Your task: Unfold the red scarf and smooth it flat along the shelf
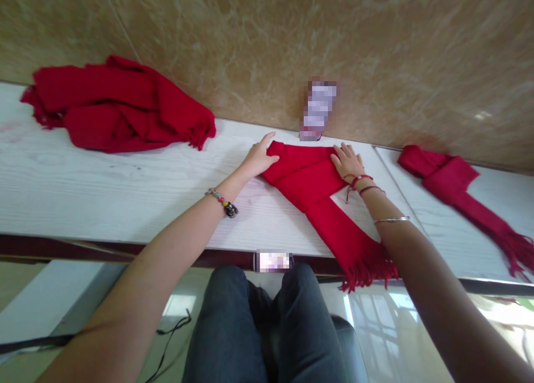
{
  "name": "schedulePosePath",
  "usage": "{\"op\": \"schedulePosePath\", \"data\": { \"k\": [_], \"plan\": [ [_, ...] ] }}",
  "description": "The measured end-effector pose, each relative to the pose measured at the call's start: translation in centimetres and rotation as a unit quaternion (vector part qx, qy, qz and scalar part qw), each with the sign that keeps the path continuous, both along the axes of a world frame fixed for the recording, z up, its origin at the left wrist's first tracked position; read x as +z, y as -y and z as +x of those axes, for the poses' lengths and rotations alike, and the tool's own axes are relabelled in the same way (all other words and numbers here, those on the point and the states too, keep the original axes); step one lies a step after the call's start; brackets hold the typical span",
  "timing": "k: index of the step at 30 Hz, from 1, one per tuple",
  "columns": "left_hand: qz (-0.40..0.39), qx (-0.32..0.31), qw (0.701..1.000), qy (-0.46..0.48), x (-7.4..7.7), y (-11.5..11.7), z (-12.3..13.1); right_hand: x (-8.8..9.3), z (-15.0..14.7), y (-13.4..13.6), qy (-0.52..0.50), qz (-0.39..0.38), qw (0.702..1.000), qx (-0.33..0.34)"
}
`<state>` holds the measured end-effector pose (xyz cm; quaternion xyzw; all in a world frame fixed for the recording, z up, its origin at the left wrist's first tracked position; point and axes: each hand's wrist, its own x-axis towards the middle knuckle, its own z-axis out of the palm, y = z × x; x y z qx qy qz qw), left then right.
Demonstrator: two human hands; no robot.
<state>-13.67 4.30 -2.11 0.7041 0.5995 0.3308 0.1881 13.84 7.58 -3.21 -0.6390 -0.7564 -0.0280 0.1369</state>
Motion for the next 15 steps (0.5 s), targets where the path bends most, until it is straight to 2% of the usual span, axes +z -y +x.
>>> {"op": "schedulePosePath", "data": {
  "k": [2,4,5,6,8,11,13,15],
  "plan": [
    [0.017,0.032,0.998,-0.052,0.3,0.6,0.2,-0.5,0.5,0.1,-0.027,0.014,1.000,-0.005],
    [0.078,0.049,0.991,-0.101,0.9,1.4,0.5,-0.3,0.6,0.4,-0.051,0.042,0.998,0.003],
    [0.117,0.038,0.985,-0.119,1.2,1.9,0.7,-0.1,0.6,0.6,-0.061,0.060,0.996,0.023],
    [0.152,0.007,0.979,-0.135,1.6,2.4,0.9,0.3,0.6,0.9,-0.070,0.074,0.993,0.058],
    [0.187,-0.098,0.963,-0.167,2.3,3.4,1.4,1.0,0.5,2.1,-0.080,0.083,0.979,0.169],
    [0.161,-0.252,0.924,-0.240,3.0,5.1,2.6,1.8,0.3,4.5,-0.083,0.051,0.939,0.331],
    [0.143,-0.291,0.901,-0.288,3.2,6.2,3.4,2.1,0.1,6.0,-0.081,0.030,0.920,0.383],
    [0.138,-0.302,0.889,-0.315,3.3,7.0,4.0,2.1,0.0,6.9,-0.076,0.015,0.911,0.405]
  ]
}}
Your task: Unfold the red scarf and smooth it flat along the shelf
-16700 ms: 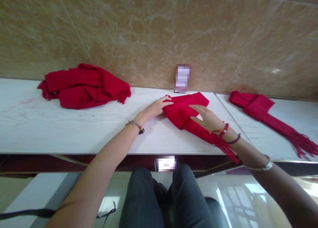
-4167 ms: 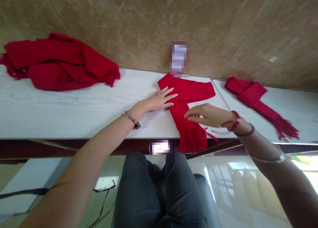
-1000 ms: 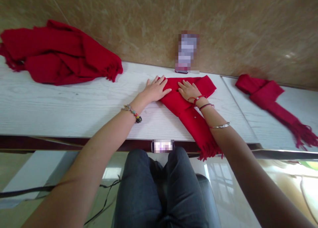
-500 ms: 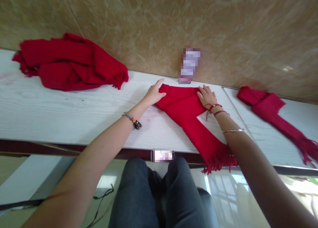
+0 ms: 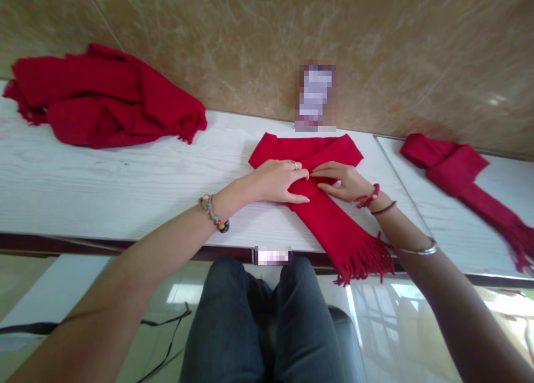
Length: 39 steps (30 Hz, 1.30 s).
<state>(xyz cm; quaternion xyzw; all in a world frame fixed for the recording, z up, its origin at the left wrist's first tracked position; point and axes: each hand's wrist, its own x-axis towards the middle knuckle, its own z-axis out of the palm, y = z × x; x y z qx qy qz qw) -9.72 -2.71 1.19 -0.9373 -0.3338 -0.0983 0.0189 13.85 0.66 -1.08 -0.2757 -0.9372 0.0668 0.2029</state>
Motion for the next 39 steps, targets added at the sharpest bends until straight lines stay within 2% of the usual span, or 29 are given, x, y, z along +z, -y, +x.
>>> {"op": "schedulePosePath", "data": {
  "k": [5,10,17,22,24,29,31,35,37,39],
  "plan": [
    [0.001,-0.006,0.999,-0.036,0.2,1.1,0.4,0.2,-0.3,0.5,0.052,-0.004,0.998,0.021],
    [0.006,0.019,0.999,-0.051,0.4,1.9,0.9,0.4,-1.2,1.0,0.102,0.019,0.994,0.028],
    [0.044,0.029,0.998,-0.022,0.1,2.3,1.7,0.1,-1.6,1.3,0.109,0.069,0.990,-0.049],
    [0.064,0.011,0.997,0.044,0.3,2.1,1.5,1.1,-0.9,1.6,0.083,0.061,0.992,-0.075],
    [0.041,-0.028,0.997,0.064,0.2,1.9,1.3,1.5,-0.5,1.6,0.079,0.043,0.994,-0.065],
    [-0.072,-0.137,0.984,0.090,-0.1,1.0,0.8,1.5,-0.1,1.4,0.121,-0.028,0.992,-0.027],
    [-0.097,-0.141,0.979,0.107,-0.2,0.6,0.5,1.5,0.0,1.3,0.124,-0.037,0.991,-0.024],
    [-0.077,-0.092,0.983,0.138,-0.5,-0.3,0.1,1.5,0.4,1.1,0.101,-0.042,0.994,0.002],
    [-0.081,-0.090,0.986,0.118,-0.7,-0.6,-0.1,1.5,0.7,0.9,0.087,-0.048,0.995,0.000],
    [-0.108,-0.097,0.986,0.082,-0.8,-0.6,-0.2,1.2,0.8,0.6,0.074,-0.040,0.996,-0.034]
  ]
}}
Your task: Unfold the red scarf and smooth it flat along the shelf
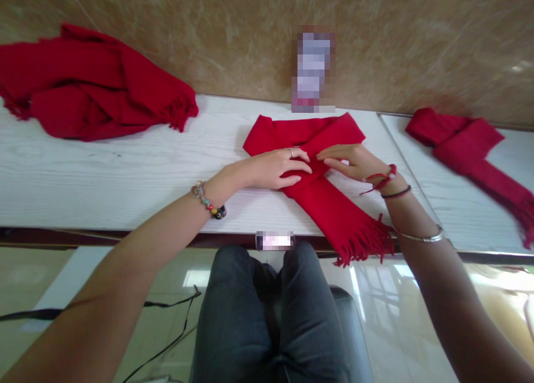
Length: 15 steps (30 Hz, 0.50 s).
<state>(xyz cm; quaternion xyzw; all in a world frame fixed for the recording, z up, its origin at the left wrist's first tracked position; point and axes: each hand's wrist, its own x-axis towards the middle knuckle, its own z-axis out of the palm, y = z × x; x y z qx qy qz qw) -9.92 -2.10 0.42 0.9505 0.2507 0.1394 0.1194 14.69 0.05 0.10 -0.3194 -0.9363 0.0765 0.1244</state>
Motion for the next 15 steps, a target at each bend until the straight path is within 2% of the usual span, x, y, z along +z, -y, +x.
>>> {"op": "schedulePosePath", "data": {
  "k": [2,5,9,13,15],
  "plan": [
    [-0.023,-0.004,0.999,-0.037,0.1,0.2,0.0,-0.6,0.0,-0.3,0.007,0.029,0.998,-0.060],
    [-0.036,-0.013,0.996,-0.084,0.3,0.5,0.0,-1.9,0.0,-0.7,0.070,0.042,0.987,-0.136],
    [-0.027,-0.032,0.994,-0.102,0.1,0.8,0.0,-2.7,0.0,-1.0,0.133,0.023,0.978,-0.162],
    [-0.025,-0.041,0.996,-0.073,-0.1,0.4,-0.1,-2.7,0.5,-1.5,0.111,0.049,0.974,-0.193],
    [-0.021,-0.021,0.999,-0.043,0.0,-0.1,-0.3,-2.7,0.8,-1.9,0.095,0.055,0.971,-0.211]
  ]
}}
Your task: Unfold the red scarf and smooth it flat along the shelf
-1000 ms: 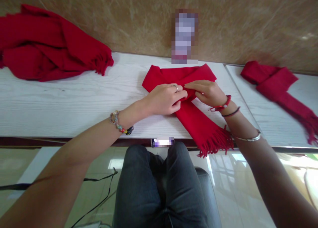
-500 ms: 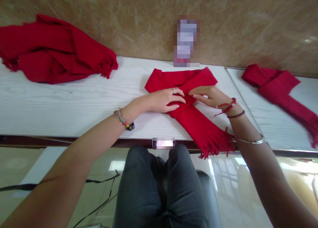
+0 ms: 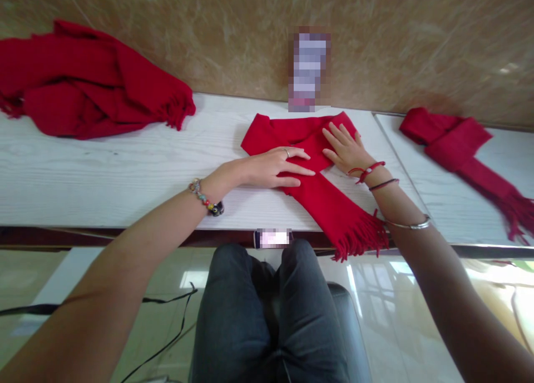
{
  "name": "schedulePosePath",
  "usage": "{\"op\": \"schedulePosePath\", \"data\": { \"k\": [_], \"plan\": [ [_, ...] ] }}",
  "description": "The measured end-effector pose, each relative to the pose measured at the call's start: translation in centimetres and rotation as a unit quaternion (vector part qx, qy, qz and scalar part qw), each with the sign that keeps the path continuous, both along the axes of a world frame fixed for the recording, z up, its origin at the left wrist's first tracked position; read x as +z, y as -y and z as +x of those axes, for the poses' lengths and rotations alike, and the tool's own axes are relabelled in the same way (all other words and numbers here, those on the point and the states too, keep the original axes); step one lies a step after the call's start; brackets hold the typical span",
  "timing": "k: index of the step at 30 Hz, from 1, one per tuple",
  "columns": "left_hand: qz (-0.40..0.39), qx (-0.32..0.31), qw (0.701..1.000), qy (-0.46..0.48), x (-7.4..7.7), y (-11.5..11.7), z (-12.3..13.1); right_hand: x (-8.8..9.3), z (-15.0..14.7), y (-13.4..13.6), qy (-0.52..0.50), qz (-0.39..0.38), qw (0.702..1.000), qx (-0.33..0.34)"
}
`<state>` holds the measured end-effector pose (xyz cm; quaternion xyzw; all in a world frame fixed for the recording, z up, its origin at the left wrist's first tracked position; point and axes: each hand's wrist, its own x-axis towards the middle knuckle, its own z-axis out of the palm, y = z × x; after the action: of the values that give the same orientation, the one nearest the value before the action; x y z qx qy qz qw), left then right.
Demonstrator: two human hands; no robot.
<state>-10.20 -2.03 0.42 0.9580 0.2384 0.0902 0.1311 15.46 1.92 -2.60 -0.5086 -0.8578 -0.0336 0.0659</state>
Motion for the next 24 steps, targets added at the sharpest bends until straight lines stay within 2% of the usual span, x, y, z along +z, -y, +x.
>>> {"op": "schedulePosePath", "data": {
  "k": [2,4,6,7,9,14,17,20,24],
  "plan": [
    [0.028,0.058,0.997,0.037,0.0,-0.6,-0.3,-0.1,0.3,-0.4,-0.005,-0.013,1.000,-0.014],
    [0.074,0.157,0.983,0.062,-0.2,-1.4,-0.8,-0.2,0.7,-0.9,-0.012,-0.017,0.999,-0.025],
    [0.104,0.269,0.956,0.061,-0.6,-2.3,-1.7,-0.5,1.3,-1.5,-0.030,0.007,0.999,-0.043],
    [0.104,0.319,0.940,0.058,-1.0,-2.9,-2.2,-0.7,1.7,-1.8,-0.045,0.022,0.997,-0.057],
    [0.065,0.380,0.920,0.065,-1.7,-4.0,-3.2,-1.1,2.6,-2.7,-0.089,0.038,0.991,-0.094],
    [-0.083,0.400,0.892,0.193,-3.0,-6.4,-4.8,-2.2,4.2,-5.0,-0.256,-0.007,0.953,-0.160],
    [-0.125,0.404,0.870,0.252,-3.5,-7.0,-5.0,-2.1,4.4,-5.8,-0.384,-0.035,0.896,-0.219],
    [-0.130,0.412,0.862,0.263,-3.6,-7.0,-5.0,-1.9,4.3,-6.1,-0.475,-0.058,0.842,-0.247],
    [-0.083,0.368,0.877,0.297,-2.7,-6.2,-4.5,-1.3,4.6,-6.0,-0.527,-0.085,0.811,-0.239]
  ]
}}
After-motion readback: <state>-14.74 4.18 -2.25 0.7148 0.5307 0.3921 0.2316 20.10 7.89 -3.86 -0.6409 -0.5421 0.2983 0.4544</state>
